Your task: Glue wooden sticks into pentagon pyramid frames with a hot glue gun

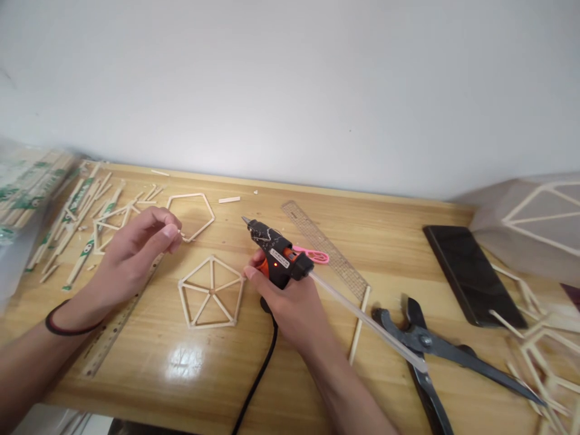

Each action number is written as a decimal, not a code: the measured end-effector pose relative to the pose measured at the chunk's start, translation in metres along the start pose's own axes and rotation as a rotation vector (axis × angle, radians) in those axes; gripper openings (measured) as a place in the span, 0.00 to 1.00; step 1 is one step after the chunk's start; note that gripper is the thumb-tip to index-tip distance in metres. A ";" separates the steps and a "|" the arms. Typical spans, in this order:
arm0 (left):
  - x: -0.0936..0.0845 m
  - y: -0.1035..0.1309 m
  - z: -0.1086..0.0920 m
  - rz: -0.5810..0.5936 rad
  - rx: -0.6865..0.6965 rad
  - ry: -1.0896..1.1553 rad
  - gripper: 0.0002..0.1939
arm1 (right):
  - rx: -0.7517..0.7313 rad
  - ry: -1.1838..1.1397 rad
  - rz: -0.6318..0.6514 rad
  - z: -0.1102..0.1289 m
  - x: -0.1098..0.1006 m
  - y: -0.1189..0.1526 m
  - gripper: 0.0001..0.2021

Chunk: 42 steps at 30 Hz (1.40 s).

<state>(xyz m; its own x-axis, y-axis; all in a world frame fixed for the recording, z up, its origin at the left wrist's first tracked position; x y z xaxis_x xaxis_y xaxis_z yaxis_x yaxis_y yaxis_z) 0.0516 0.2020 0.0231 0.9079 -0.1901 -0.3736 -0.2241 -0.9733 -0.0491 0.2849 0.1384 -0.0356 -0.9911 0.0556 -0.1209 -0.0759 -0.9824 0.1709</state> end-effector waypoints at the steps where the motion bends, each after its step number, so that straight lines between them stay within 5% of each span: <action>1: -0.002 -0.001 0.000 -0.012 0.005 -0.014 0.08 | 0.001 -0.007 0.006 -0.001 0.001 -0.001 0.15; 13: -0.092 -0.021 0.019 -0.570 0.042 0.027 0.07 | -0.009 0.235 -0.009 0.006 0.002 -0.003 0.13; 22: -0.153 -0.030 0.042 -0.563 -0.118 -0.244 0.10 | -0.084 0.264 -0.039 0.017 -0.001 -0.009 0.12; 33: -0.138 -0.073 0.057 -0.162 -0.252 -0.829 0.12 | -0.140 0.299 -0.042 0.025 0.001 -0.009 0.08; 42: -0.101 -0.104 0.052 0.096 -0.184 -0.944 0.16 | -0.153 0.312 -0.031 0.026 0.002 -0.011 0.08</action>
<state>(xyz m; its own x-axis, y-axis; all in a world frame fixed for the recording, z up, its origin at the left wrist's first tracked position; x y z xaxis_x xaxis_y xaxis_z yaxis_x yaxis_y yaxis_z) -0.0349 0.3288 0.0178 0.2115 -0.1664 -0.9631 -0.1505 -0.9792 0.1362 0.2813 0.1535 -0.0122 -0.9056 0.0513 -0.4210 -0.0643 -0.9978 0.0168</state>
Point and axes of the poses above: each hand's wrist, its own y-axis away from the middle knuckle, its own x-axis out of the palm, z = x × y, the point moved 8 cm from there along -y, towards the middle knuckle, and after that the axes turned 6 degrees about -x, right-handed, at the moved point
